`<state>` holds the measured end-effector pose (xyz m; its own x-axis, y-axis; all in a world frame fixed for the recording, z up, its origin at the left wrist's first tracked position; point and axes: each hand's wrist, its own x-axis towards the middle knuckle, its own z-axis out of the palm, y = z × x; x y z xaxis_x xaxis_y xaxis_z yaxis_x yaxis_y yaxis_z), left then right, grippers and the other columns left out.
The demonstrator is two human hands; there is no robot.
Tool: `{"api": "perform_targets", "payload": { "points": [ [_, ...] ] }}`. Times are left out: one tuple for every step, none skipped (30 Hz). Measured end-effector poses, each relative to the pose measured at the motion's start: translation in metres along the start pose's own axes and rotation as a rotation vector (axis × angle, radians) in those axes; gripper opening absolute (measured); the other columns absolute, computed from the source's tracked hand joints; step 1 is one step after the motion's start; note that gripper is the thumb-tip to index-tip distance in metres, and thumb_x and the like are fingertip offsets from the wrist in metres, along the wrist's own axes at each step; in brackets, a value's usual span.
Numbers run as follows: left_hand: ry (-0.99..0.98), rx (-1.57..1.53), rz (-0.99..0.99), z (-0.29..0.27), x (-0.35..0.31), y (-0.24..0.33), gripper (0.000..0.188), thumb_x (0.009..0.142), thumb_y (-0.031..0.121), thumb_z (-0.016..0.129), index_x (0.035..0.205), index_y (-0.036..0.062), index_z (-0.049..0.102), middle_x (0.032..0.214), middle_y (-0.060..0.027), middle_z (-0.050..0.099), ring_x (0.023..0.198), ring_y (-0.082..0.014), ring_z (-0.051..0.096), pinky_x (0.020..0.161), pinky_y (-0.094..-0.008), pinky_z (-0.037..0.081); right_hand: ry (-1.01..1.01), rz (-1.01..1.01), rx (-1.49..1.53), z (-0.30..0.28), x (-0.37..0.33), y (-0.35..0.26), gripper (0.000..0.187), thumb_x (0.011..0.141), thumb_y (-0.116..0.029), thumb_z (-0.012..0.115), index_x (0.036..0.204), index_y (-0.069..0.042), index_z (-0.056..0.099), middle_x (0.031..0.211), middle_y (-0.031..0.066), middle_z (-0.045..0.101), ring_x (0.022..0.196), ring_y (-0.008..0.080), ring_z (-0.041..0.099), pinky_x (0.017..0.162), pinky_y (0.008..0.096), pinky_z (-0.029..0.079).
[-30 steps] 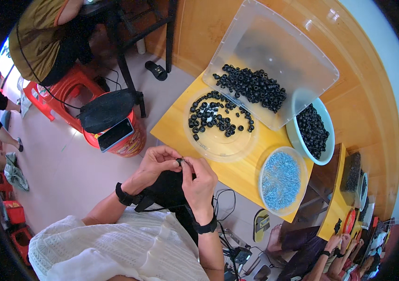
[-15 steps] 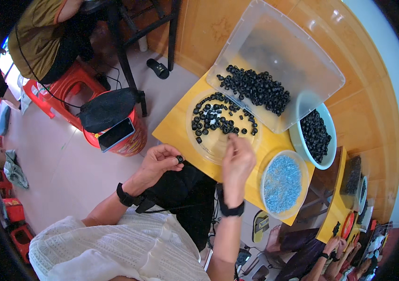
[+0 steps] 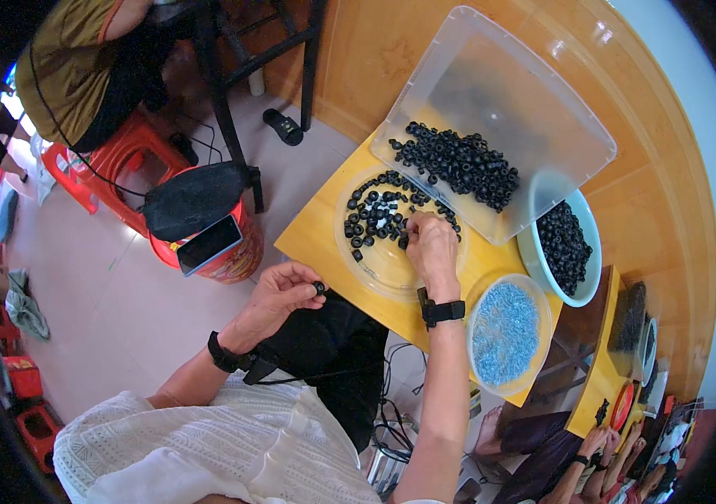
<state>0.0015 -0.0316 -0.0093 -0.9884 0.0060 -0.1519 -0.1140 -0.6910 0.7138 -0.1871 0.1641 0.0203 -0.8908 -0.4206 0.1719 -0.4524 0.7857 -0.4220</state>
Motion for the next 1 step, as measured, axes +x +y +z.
{"api": "perform_targets", "payload": {
  "points": [
    [-0.007, 0.006, 0.002, -0.0007, 0.0004, 0.0003, 0.016, 0.083, -0.001, 0.06, 0.099, 0.0, 0.059, 0.094, -0.009, 0.064, 0.08, -0.0172, 0.066, 0.072, -0.0269, 0.055, 0.013, 0.024, 0.017, -0.0006, 0.0004, -0.003, 0.017, 0.066, 0.003, 0.06, 0.081, -0.003, 0.066, 0.079, 0.0197, 0.063, 0.082, 0.0329, 0.061, 0.073, 0.0374, 0.048]
  ]
}}
